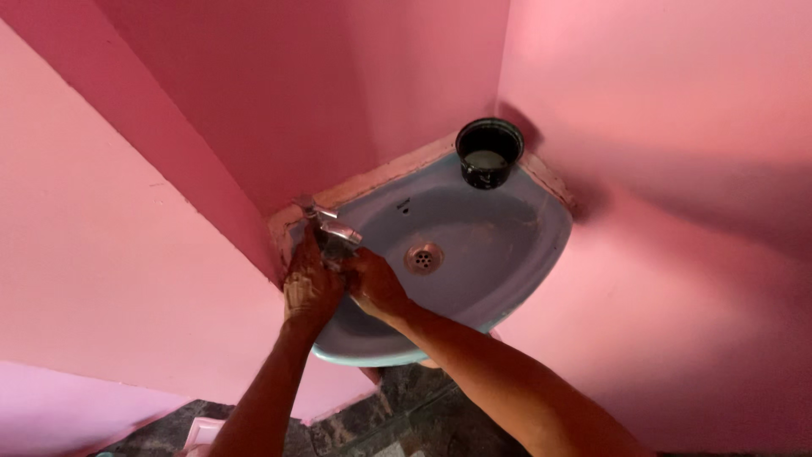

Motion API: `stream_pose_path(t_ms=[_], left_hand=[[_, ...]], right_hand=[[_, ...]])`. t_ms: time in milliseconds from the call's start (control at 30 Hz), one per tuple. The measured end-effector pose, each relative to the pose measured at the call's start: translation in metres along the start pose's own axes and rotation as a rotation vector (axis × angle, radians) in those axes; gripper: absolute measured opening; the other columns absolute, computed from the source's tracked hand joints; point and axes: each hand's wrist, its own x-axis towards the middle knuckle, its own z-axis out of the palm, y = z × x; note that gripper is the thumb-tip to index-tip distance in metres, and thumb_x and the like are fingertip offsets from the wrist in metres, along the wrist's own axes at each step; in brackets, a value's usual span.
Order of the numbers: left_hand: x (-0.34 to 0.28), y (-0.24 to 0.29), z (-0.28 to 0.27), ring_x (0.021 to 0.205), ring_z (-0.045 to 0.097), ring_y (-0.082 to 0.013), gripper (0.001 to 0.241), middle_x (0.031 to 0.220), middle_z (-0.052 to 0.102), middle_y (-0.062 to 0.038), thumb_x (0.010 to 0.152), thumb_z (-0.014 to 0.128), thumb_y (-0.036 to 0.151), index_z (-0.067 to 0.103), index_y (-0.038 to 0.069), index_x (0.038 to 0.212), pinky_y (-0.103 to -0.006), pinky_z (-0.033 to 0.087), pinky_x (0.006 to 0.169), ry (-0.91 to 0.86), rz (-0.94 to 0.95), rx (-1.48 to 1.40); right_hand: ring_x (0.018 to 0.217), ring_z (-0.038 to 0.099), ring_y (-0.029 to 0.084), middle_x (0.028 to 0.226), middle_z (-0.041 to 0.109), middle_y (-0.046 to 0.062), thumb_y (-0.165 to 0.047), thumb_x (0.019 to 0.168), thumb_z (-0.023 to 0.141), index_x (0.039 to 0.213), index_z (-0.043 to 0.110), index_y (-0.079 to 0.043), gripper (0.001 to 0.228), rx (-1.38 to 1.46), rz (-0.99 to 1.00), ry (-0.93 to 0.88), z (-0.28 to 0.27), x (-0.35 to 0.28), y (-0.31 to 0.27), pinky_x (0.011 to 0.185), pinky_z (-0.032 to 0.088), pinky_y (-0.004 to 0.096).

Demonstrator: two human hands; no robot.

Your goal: The person cleans a blue corner sink with a cloth and washes a black bucket and a metal cup under the faucet.

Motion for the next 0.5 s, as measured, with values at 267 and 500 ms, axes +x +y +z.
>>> stream_pose_path(t_ms=[267, 500], left_hand=[[0.014, -0.006, 0.002, 0.127, 0.058, -0.0407, 0.092, 0.143, 0.056, -0.024, 0.075, 0.072, 0.013, 0.032, 0.002, 0.157, -0.0481, 0.049, 0.104, -0.041, -0.103, -0.067], [0.040, -0.006, 0.023, 0.117, 0.062, -0.0278, 0.057, 0.128, 0.063, -0.015, 0.083, 0.075, 0.010, 0.048, 0.003, 0.132, -0.0388, 0.051, 0.098, 0.006, -0.256, -0.548]], right_hand=[[0.091, 0.062, 0.045, 0.096, 0.063, 0.024, -0.010, 0.080, 0.064, 0.114, 0.070, -0.006, 0.035, -0.169, -0.080, 0.170, -0.005, 0.033, 0.031, 0.077, 0.051, 0.053], [0.076, 0.068, 0.039, 0.086, 0.071, 0.020, -0.020, 0.092, 0.061, 0.124, 0.067, -0.018, 0.033, -0.481, -0.040, -0.201, -0.051, 0.066, 0.020, 0.064, 0.055, 0.051]])
